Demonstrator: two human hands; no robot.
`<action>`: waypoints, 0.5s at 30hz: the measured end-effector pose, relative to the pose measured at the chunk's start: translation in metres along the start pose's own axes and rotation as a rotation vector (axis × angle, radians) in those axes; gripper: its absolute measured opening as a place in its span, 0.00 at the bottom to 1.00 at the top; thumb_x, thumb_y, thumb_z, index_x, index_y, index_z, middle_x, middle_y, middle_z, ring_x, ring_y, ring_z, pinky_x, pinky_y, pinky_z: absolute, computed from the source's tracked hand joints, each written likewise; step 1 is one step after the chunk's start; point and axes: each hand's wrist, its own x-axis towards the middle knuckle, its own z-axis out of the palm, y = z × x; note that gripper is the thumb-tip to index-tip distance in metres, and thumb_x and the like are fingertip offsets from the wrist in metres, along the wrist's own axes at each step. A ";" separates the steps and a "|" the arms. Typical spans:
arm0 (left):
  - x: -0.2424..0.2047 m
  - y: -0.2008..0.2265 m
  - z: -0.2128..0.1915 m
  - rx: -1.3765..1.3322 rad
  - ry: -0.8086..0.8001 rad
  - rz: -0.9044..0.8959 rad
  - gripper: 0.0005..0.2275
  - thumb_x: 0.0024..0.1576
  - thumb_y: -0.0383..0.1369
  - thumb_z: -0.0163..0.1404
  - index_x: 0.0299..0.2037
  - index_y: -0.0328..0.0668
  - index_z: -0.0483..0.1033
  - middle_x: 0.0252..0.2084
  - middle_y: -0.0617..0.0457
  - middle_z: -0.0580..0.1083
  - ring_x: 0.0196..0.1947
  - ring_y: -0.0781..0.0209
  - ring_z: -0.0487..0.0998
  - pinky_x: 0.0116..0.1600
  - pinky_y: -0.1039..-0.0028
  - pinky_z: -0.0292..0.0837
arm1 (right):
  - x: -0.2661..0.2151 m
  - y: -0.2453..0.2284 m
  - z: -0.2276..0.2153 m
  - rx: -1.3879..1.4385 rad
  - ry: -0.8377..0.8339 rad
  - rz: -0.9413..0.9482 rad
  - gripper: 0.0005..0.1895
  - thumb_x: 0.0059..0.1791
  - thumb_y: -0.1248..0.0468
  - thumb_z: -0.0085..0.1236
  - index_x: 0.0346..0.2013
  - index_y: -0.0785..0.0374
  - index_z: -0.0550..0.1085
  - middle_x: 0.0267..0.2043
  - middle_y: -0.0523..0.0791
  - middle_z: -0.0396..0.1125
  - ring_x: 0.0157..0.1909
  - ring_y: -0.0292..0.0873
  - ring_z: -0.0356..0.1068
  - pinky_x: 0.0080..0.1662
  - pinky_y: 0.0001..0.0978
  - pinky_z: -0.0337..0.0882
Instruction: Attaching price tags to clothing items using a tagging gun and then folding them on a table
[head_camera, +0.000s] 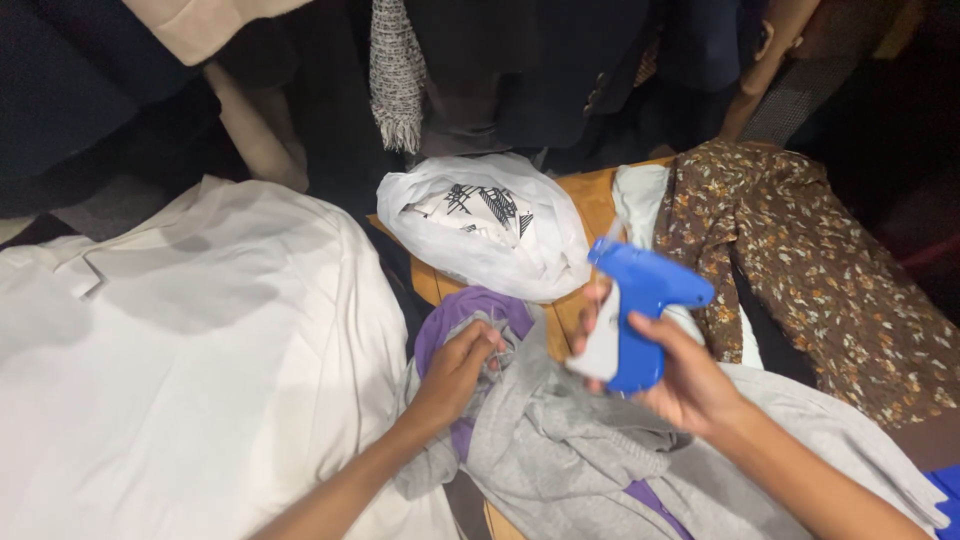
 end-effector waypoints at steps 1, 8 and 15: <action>-0.001 0.004 0.001 0.033 -0.002 -0.029 0.13 0.65 0.41 0.42 0.36 0.47 0.77 0.31 0.55 0.76 0.31 0.64 0.72 0.42 0.74 0.66 | -0.006 0.000 0.002 0.154 -0.127 0.081 0.23 0.53 0.61 0.53 0.60 0.68 0.62 0.50 0.56 0.68 0.51 0.58 0.73 0.47 0.64 0.78; -0.005 0.015 0.002 0.118 -0.032 -0.081 0.08 0.63 0.38 0.41 0.33 0.49 0.68 0.30 0.57 0.72 0.35 0.65 0.77 0.48 0.75 0.65 | -0.010 0.079 -0.058 0.018 -0.014 0.148 0.20 0.52 0.65 0.54 0.57 0.70 0.68 0.45 0.55 0.74 0.42 0.54 0.78 0.40 0.45 0.83; -0.006 0.010 0.005 0.353 -0.098 0.155 0.13 0.64 0.45 0.41 0.32 0.48 0.64 0.28 0.58 0.69 0.33 0.61 0.73 0.48 0.68 0.62 | -0.012 0.092 -0.057 -0.115 -0.025 0.162 0.25 0.53 0.57 0.50 0.56 0.77 0.70 0.35 0.62 0.77 0.34 0.55 0.80 0.40 0.47 0.82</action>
